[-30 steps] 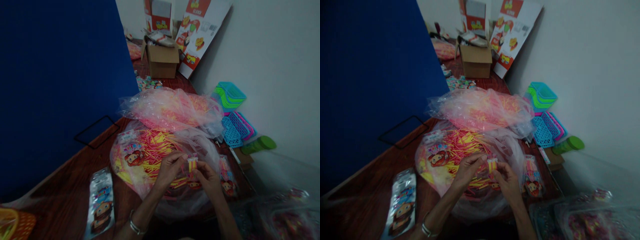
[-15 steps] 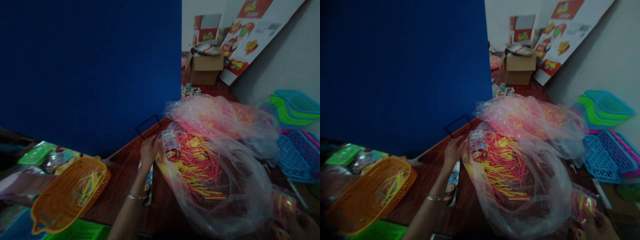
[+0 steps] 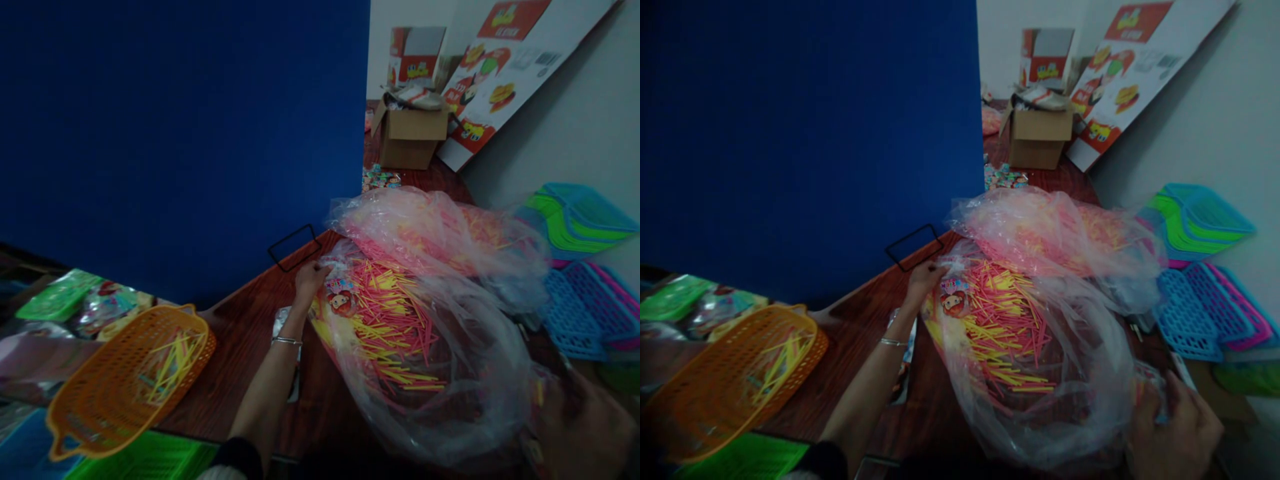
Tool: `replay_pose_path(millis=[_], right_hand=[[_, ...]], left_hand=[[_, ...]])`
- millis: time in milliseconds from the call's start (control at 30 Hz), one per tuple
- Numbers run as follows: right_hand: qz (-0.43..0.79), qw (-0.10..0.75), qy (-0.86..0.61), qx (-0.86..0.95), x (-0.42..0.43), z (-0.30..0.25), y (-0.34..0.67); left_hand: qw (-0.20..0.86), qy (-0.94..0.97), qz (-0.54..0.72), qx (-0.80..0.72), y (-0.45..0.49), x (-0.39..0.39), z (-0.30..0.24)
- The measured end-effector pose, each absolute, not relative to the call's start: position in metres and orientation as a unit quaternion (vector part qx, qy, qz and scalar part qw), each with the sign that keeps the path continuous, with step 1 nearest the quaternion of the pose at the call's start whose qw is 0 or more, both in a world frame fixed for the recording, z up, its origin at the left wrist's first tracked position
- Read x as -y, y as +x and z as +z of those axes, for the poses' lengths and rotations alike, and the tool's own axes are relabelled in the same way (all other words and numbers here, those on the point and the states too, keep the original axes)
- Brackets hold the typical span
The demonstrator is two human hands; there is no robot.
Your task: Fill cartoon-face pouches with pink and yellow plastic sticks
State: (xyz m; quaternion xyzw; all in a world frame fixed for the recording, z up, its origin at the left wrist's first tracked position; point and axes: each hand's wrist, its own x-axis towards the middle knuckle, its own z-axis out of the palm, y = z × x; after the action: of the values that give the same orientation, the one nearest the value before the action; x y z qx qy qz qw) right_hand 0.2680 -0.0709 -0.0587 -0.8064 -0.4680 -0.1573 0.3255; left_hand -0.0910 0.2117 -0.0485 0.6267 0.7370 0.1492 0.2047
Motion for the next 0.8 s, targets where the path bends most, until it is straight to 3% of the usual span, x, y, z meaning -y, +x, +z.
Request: replay_pose_path(millis=[67, 133, 233, 367, 533, 667, 800], right_hand=[[-0.189, 0.329, -0.756, 0.533, 0.045, -0.050, 0.244], [-0.131, 0.306, -0.668, 0.666, 0.014, -0.052, 0.221], [-0.075, 0.185, -0.597, 0.777, -0.032, -0.067, 0.190], [-0.066, 0.044, -0.570, 0.818, -0.071, -0.083, 0.166], [-0.087, -0.030, -0.583, 0.807, -0.085, -0.080, 0.157], [-0.096, -0.040, -0.568, 0.817, -0.084, -0.074, 0.154], [-0.105, -0.047, -0.539, 0.835, -0.085, -0.073, 0.152]], left_hand=[[0.193, 0.635, 0.157, -0.731, -0.092, -0.210, -0.048], [0.174, 0.646, 0.161, -0.725, -0.092, -0.208, -0.047], [0.140, 0.662, 0.161, -0.719, -0.092, -0.203, -0.045], [0.103, 0.664, 0.166, -0.721, -0.090, -0.195, -0.039], [0.081, 0.663, 0.202, -0.716, -0.097, -0.190, -0.033], [0.127, 0.638, 0.368, -0.664, -0.104, -0.188, -0.026], [0.253, 0.513, 0.580, -0.580, -0.098, -0.178, -0.012]])
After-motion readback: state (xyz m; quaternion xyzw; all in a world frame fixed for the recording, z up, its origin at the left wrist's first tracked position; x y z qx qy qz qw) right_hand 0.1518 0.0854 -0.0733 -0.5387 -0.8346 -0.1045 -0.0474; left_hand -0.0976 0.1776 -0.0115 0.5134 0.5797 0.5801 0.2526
